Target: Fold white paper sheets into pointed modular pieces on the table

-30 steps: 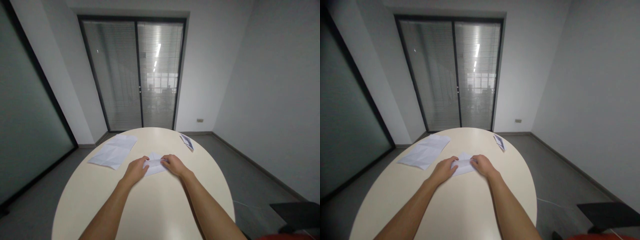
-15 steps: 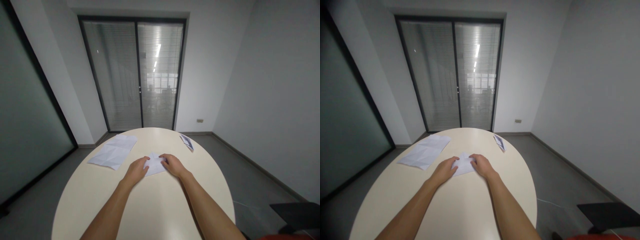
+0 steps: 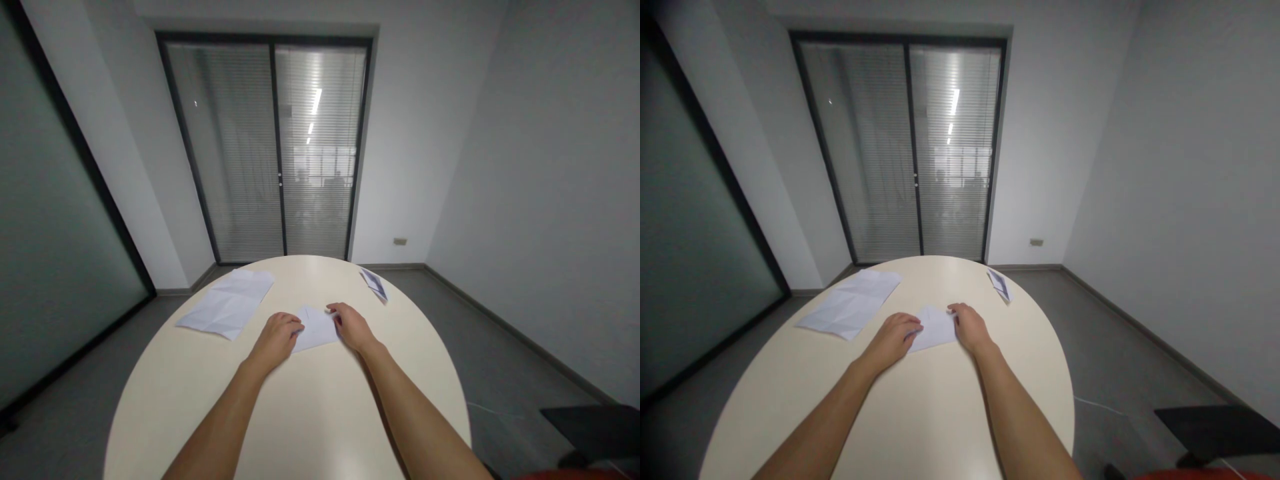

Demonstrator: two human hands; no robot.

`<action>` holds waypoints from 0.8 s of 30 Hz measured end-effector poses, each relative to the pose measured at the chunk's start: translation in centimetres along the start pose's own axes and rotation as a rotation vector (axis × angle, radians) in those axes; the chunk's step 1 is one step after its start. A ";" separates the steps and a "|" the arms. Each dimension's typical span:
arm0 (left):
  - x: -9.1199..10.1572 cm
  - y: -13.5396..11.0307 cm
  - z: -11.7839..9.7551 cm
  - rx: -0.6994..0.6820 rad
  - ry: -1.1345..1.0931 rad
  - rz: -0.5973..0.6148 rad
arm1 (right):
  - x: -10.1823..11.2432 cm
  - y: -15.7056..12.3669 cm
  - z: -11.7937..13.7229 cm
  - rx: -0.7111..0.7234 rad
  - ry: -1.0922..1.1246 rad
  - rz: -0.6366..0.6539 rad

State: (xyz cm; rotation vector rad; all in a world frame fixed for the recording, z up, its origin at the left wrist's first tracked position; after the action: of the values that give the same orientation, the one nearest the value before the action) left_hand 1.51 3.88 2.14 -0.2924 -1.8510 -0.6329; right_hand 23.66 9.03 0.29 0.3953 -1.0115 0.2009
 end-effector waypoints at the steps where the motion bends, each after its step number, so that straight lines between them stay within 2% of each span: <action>1: 0.0 0.1 -0.1 -0.010 0.002 0.012 | 0.1 0.0 -0.1 -0.020 -0.009 -0.008; 5: -0.1 0.2 -0.1 -0.020 0.011 0.049 | 0.7 0.2 -0.3 -0.094 -0.069 -0.037; 8: -0.2 0.1 -0.1 -0.010 0.015 0.075 | 1.5 0.1 0.7 -0.078 -0.133 -0.061; 11: -0.2 0.0 -0.1 0.006 0.011 0.089 | 1.5 -0.1 3.0 0.057 -0.086 -0.024; 15: -0.5 -0.1 0.0 -0.002 0.001 0.097 | -0.4 -0.9 6.6 0.390 0.020 0.208; 17: -0.9 -0.1 0.2 -0.001 -0.017 0.113 | -1.3 -1.0 7.3 0.454 0.038 0.260; 20: -1.4 -0.2 0.7 0.036 -0.044 0.145 | -2.0 -0.8 6.6 0.393 0.012 0.276; 24: -1.8 -0.4 1.1 0.082 -0.034 0.198 | -1.7 -0.4 4.7 0.229 -0.063 0.284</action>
State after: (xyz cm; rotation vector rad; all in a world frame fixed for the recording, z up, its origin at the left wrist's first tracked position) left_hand 1.13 4.33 0.11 -0.4286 -1.8475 -0.4172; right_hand 19.26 6.75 0.91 0.4667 -1.1087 0.5666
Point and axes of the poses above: each hand's wrist, its own y-axis towards the middle knuckle, its own x-axis out of the back of the hand, z = x × y, the point moved 4 cm from there along y, towards the middle knuckle, and after that the axes turned 7 degrees about z, right-handed, at the moved point
